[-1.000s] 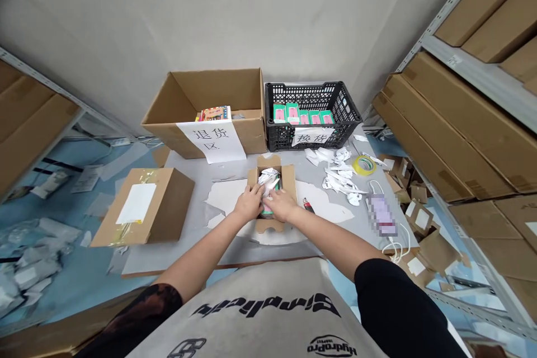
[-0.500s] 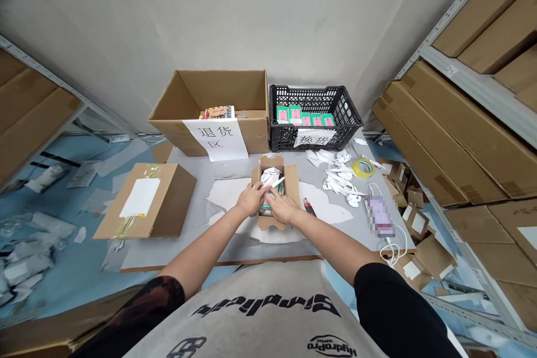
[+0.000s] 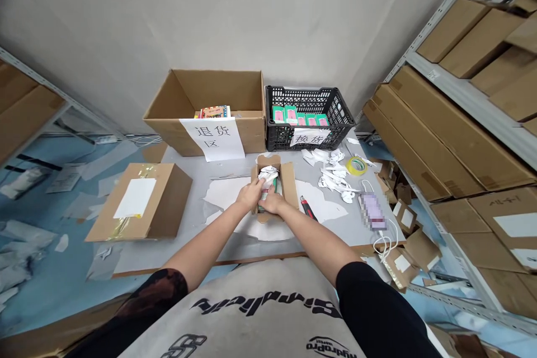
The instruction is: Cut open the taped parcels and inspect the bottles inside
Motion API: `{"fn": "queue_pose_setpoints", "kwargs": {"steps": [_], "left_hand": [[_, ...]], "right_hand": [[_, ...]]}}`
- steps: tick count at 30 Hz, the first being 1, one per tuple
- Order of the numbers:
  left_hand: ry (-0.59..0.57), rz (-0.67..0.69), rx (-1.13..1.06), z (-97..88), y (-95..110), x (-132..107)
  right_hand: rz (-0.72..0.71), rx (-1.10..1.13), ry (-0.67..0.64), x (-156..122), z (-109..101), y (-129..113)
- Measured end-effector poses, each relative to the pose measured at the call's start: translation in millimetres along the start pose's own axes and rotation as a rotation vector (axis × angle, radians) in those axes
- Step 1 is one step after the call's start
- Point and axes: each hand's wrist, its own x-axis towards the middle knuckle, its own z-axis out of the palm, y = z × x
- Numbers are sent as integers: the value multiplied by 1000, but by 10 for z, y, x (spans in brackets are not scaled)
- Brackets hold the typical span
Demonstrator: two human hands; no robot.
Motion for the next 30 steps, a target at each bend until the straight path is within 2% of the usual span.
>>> {"fn": "queue_pose_setpoints", "kwargs": {"steps": [3,8,11,18,23,30], "left_hand": [[-22,36,-11,-72,-25,-26],[-28,67,-13,-112,-60,-91],[-10,82,-14,-90,-60,-91],[-8,54,-40,-11,-65,-65],[-14,46,5,5,-52,-41],[-12,-52,-60,-114,-25,23]], "right_hand": [[112,248,39,76,77,26],[172,367,96,126,152,21],[157,469,88,136,161,13],[119,712,-24,139,96,5],[144,942,-192,88,14,-7],[168,1019,-183,-52,-142,-14]]}}
